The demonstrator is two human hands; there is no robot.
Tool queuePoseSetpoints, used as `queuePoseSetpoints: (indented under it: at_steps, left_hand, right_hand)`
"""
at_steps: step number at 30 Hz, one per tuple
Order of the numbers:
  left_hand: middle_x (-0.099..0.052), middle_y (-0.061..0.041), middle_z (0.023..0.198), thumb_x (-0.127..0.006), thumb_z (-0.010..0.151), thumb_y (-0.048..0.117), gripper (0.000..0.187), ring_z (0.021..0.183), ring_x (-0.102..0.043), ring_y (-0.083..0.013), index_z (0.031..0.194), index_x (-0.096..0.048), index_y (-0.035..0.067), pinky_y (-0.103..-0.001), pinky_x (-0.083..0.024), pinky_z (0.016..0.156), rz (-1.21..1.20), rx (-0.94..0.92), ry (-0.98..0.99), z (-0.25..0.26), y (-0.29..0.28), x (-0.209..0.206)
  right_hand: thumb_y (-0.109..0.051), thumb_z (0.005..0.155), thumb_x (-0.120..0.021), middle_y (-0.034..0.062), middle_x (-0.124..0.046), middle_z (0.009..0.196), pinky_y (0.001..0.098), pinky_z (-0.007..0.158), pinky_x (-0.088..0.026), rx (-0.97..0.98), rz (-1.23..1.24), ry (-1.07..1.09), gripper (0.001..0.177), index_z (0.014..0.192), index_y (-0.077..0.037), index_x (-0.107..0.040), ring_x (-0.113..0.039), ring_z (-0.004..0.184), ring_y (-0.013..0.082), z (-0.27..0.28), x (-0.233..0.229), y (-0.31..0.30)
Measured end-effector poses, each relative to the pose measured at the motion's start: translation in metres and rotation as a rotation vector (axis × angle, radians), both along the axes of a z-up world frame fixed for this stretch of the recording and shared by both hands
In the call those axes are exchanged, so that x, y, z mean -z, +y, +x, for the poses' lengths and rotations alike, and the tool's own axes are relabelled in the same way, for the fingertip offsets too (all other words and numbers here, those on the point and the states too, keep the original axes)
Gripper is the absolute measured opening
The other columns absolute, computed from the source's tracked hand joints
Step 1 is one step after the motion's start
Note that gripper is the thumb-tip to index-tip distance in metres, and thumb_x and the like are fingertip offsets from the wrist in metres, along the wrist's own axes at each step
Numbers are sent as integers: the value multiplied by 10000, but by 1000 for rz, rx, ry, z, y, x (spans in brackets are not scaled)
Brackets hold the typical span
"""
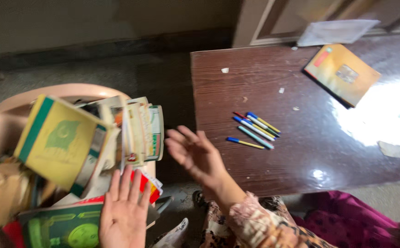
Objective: The person organizes books and pens on a wooden table, placing them into a plastic bag and a container. They then wipe the table surface with a crumpled paper and a cloth to remove dust and debris.
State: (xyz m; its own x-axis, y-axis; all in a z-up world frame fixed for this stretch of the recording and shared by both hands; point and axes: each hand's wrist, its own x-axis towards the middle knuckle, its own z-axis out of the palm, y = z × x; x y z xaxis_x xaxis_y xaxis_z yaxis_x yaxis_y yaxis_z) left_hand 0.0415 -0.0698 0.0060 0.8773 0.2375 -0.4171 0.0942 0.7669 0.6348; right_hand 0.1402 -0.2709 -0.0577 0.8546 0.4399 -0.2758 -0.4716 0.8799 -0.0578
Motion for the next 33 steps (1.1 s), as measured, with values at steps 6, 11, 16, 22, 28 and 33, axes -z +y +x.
queuePoseSetpoints:
  at_steps: [6,11,16,22,28,33]
  left_hand:
    - [-351,-161,1657,-375,1042,377,615,1515,-332,-326,1562,-355,49,-560,-274,1192,-156,125,25,35,-98,-12]
    - [-419,-136,1610,-354,1024,380,592,1490,-381,-306,1536,-383,85,-536,-328,1169,-126,199,170,56,-170,-25]
    - [-433,-144,1588,-355,1034,372,585,1475,-394,-304,1539,-379,78,-538,-346,1163,-171,258,152,73,-228,-27]
    - [-428,-147,1589,-358,1042,367,588,1464,-397,-298,1546,-381,65,-522,-348,1160,-212,304,141,85,-284,-20]
    - [-416,-160,1596,-358,1055,363,589,1460,-394,-310,1558,-364,58,-529,-348,1149,-285,382,111,98,-336,-4]
    - [-403,-159,1599,-354,1067,364,593,1459,-386,-323,1569,-350,48,-537,-341,1149,-328,407,110,112,-378,10]
  right_hand:
    - [-392,1034,-544,170,-493,1564,439,1154,-452,306,46,13,658,1552,-11,-405,-519,1389,322,-4,22,-133]
    - [-371,1062,-509,187,-484,1567,446,1146,-459,480,-3,122,615,1537,12,-430,-517,1385,326,1,51,-230]
    - [-357,1086,-467,195,-501,1560,474,1135,-464,605,-29,164,579,1532,11,-444,-516,1384,352,5,80,-332]
    - [-333,1058,-476,241,-520,1544,514,1144,-455,795,-68,389,574,1528,-4,-440,-516,1405,399,14,124,-440]
    - [-335,1022,-540,195,-477,1575,516,1183,-394,727,-377,551,608,1530,-34,-395,-451,1453,374,21,223,-538]
    - [-348,1029,-545,179,-448,1583,506,1194,-343,690,-559,675,627,1536,-22,-373,-401,1469,351,19,264,-599]
